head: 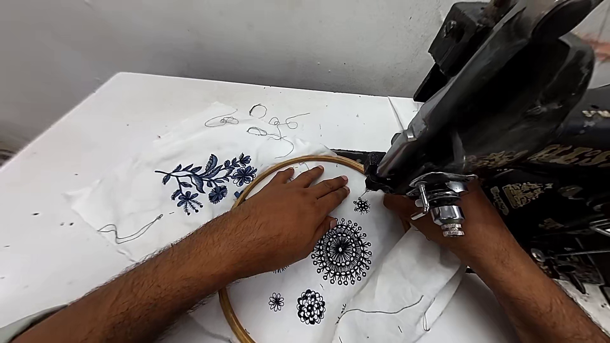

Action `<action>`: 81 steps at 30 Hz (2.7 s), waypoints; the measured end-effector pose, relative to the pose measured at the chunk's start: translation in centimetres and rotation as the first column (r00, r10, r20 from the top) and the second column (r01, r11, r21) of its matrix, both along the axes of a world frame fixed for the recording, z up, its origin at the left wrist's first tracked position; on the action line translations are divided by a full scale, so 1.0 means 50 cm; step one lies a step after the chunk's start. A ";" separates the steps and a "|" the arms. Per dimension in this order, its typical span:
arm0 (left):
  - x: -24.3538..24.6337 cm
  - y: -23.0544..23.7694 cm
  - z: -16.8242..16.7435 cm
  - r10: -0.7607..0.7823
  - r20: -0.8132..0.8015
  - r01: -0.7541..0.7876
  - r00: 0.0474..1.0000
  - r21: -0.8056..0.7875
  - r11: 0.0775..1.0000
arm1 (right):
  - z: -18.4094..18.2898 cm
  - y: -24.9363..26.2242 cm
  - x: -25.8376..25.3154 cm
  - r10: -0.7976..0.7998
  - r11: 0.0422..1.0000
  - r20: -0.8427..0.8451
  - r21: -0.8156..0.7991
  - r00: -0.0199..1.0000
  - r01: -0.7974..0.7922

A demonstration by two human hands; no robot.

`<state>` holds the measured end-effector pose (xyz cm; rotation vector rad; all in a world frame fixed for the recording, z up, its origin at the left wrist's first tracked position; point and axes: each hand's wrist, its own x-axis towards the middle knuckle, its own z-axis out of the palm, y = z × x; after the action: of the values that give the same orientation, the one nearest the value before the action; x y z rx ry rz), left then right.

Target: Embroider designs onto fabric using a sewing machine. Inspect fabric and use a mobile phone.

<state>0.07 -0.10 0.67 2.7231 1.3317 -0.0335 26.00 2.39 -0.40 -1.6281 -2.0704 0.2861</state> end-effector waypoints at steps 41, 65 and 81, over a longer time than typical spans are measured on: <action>-0.009 -0.001 0.004 0.020 -0.001 -0.020 1.000 0.006 1.000 | -0.019 0.005 -0.008 0.015 1.000 -0.041 0.005 0.999 -0.015; -0.009 -0.002 0.007 0.020 -0.011 -0.020 1.000 -0.008 1.000 | -0.022 0.007 -0.007 0.058 0.997 -0.045 0.050 0.997 -0.056; -0.008 0.003 0.004 0.029 -0.018 -0.029 0.999 0.012 1.000 | -0.023 0.007 -0.009 0.029 0.998 -0.024 0.048 0.999 -0.028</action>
<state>-0.31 0.03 0.87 2.7191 1.3801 -0.0484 25.56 2.72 -1.55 -1.5607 -2.0680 0.2635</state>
